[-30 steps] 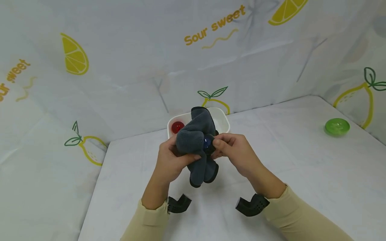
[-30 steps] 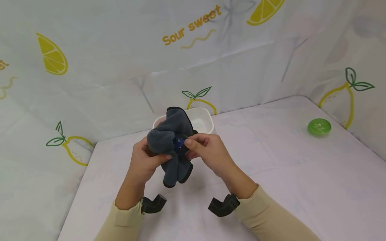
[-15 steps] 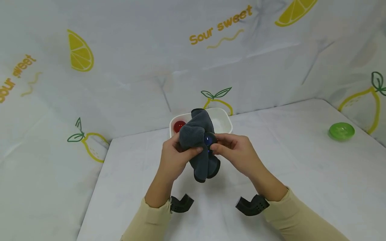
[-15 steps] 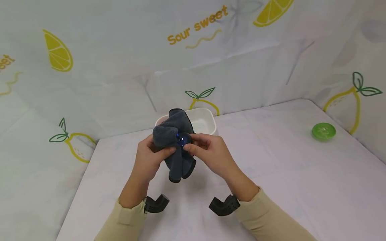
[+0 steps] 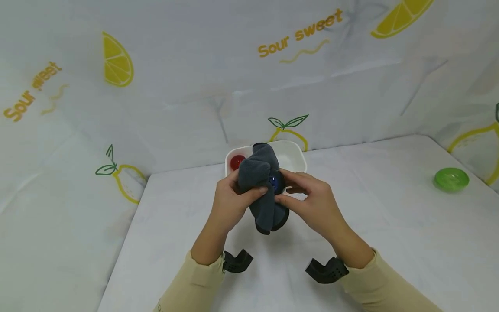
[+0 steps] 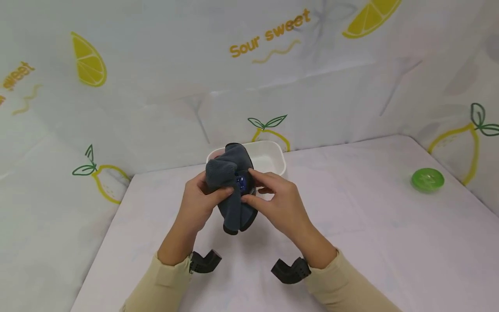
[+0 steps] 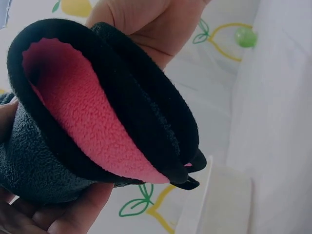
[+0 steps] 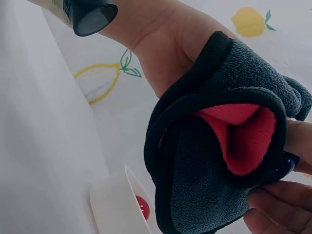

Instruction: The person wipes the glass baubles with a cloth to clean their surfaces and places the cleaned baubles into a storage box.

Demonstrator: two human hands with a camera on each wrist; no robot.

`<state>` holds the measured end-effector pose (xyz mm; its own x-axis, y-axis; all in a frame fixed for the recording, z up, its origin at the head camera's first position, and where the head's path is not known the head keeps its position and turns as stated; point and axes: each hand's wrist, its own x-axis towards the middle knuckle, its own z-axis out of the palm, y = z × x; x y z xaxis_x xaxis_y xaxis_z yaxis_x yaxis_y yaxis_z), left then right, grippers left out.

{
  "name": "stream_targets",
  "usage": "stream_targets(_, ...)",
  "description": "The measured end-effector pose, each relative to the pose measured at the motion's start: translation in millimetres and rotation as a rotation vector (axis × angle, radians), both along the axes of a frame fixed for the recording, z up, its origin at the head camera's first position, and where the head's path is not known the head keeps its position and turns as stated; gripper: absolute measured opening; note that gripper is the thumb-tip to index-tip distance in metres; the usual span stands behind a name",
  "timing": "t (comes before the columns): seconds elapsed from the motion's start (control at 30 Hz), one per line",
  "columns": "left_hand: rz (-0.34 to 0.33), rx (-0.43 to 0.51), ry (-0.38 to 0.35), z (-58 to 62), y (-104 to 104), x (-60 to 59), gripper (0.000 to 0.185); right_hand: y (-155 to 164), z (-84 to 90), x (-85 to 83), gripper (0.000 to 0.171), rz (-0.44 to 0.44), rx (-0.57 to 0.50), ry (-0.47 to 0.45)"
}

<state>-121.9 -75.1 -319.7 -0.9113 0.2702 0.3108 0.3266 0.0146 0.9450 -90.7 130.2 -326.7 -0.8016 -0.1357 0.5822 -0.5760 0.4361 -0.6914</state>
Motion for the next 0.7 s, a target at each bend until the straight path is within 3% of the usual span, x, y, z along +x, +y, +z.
stream_targets(0.17, -0.002, -0.013, -0.022, 0.6, -2.6, -1.2, 0.043, -2.4, -3.0, -2.7, 0.062, -0.023, 0.038, 0.15)
stream_targets(0.33, -0.037, 0.046, -0.069, 0.6, -5.0, -3.9, 0.042, -4.2, -2.0, -2.4, 0.063, -0.042, 0.087, 0.275)
stream_targets(0.53, -0.11, 0.114, -0.092, 0.1, -8.4, -5.7, 0.049, -4.0, -0.7, -2.4, 0.06, -0.008, 0.041, 0.312)
stream_targets(0.7, -0.127, 0.085, -0.067, 0.2, -9.3, -4.5, 0.046, -2.7, -0.8, -1.2, 0.058, 0.016, 0.015, 0.286)
